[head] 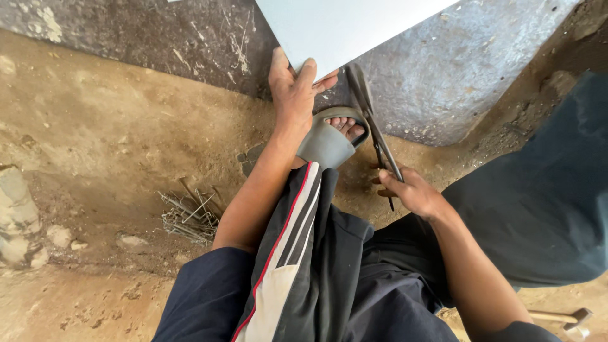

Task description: The person marks a white sheet with a pen, then uses tin snips to cut the sheet into smaller rectangular pieces. The cut pieces are stacked on the work surface.

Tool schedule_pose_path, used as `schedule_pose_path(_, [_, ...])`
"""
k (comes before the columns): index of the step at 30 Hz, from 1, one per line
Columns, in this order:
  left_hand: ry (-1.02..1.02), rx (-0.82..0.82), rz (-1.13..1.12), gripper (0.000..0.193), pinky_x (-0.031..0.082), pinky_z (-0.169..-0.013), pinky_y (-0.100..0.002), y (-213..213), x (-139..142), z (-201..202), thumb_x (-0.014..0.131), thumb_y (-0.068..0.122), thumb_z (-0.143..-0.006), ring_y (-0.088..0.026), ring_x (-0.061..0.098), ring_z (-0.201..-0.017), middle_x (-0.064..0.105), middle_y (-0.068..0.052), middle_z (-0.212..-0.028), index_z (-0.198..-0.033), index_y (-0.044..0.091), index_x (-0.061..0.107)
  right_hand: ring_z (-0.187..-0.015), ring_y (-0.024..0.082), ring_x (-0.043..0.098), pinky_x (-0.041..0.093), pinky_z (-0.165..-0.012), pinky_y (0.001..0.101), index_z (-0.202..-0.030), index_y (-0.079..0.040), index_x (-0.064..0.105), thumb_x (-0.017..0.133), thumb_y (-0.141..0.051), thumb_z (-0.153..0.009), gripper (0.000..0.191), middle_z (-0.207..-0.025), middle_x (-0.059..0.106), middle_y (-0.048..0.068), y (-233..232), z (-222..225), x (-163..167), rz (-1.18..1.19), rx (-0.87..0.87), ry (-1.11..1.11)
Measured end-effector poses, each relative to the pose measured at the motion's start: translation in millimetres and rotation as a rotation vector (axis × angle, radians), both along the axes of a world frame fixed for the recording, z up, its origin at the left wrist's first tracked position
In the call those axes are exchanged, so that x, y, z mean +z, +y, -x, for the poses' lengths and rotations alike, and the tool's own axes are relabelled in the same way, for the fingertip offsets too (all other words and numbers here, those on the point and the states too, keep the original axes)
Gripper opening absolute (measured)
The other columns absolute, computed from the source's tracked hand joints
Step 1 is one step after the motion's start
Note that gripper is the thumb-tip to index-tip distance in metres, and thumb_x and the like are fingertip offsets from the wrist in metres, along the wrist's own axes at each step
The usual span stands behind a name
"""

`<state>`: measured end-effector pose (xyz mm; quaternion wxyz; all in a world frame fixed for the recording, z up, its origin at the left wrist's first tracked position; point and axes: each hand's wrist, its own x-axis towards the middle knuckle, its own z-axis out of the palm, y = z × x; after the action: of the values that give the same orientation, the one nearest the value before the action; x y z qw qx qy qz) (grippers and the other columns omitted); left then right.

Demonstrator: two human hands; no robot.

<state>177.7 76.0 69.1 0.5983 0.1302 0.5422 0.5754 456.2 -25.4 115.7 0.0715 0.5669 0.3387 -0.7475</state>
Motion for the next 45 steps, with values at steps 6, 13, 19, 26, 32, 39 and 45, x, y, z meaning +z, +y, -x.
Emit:
schedule_pose_path(6, [-0.080, -0.007, 0.018, 0.019, 0.070, -0.077, -0.043, 0, 4, 2, 0.051, 0.001, -0.103, -0.032, 0.076, -0.095, 0.065, -0.024, -0.115, -0.120, -0.002, 0.043, -0.107, 0.032, 0.075, 0.061, -0.090, 0.0421, -0.134, 0.003, 0.058, 0.049, -0.055, -0.098, 0.069, -0.121, 0.071, 0.022, 33, 16, -7, -0.017, 0.118, -0.084])
schedule_pose_path(13, [-0.082, 0.006, 0.029, 0.018, 0.070, -0.075, -0.044, 1, 4, 4, 0.052, 0.000, -0.102, -0.033, 0.077, -0.093, 0.065, -0.024, -0.115, -0.118, -0.002, 0.045, -0.099, 0.029, 0.075, 0.059, -0.081, 0.0406, -0.141, -0.004, 0.055, 0.046, -0.059, -0.095, 0.071, -0.108, 0.073, 0.020, 44, 28, 3, -0.069, 0.228, -0.148])
schedule_pose_path(19, [-0.118, 0.020, 0.027, 0.018, 0.069, -0.075, -0.044, -1, 2, 4, 0.053, 0.000, -0.102, -0.033, 0.076, -0.093, 0.066, -0.023, -0.115, -0.118, -0.001, 0.046, -0.099, 0.026, 0.076, 0.059, -0.081, 0.0401, -0.125, 0.005, 0.062, 0.046, -0.058, -0.098, 0.070, -0.109, 0.074, 0.016, 43, 25, -4, -0.039, 0.199, -0.147])
schedule_pose_path(26, [-0.162, 0.035, 0.023, 0.018, 0.069, -0.075, -0.045, 0, 0, 4, 0.053, -0.001, -0.102, -0.033, 0.076, -0.092, 0.066, -0.022, -0.114, -0.118, -0.002, 0.047, -0.100, 0.029, 0.074, 0.059, -0.085, 0.0413, -0.124, 0.006, 0.062, 0.049, -0.058, -0.099, 0.070, -0.108, 0.073, 0.018, 46, 27, -4, -0.080, 0.161, -0.080])
schedule_pose_path(32, [-0.110, 0.030, 0.046, 0.018, 0.069, -0.075, -0.044, 0, 2, 2, 0.053, 0.000, -0.102, -0.032, 0.076, -0.092, 0.066, -0.022, -0.113, -0.119, -0.001, 0.047, -0.093, 0.038, 0.073, 0.053, -0.088, 0.0482, -0.116, 0.003, 0.068, 0.048, -0.050, -0.102, 0.059, -0.090, 0.074, 0.026, 55, 39, 4, -0.142, 0.458, -0.391])
schedule_pose_path(39, [-0.100, 0.042, 0.052, 0.018, 0.069, -0.072, -0.043, 2, 4, 2, 0.052, -0.001, -0.101, -0.032, 0.077, -0.090, 0.066, -0.022, -0.113, -0.118, -0.002, 0.046, -0.096, 0.040, 0.070, 0.051, -0.090, 0.0501, -0.110, 0.002, 0.069, 0.052, -0.050, -0.102, 0.056, -0.093, 0.072, 0.028, 51, 39, -3, -0.229, 0.502, -0.400])
schedule_pose_path(45, [-0.130, 0.052, 0.037, 0.018, 0.068, -0.072, -0.044, 0, 6, 0, 0.053, -0.001, -0.100, -0.031, 0.075, -0.088, 0.066, -0.021, -0.112, -0.117, -0.001, 0.046, -0.101, 0.041, 0.072, 0.054, -0.090, 0.0500, -0.116, 0.004, 0.065, 0.047, -0.055, -0.101, 0.063, -0.103, 0.075, 0.026, 57, 30, -5, -0.063, 0.288, -0.206])
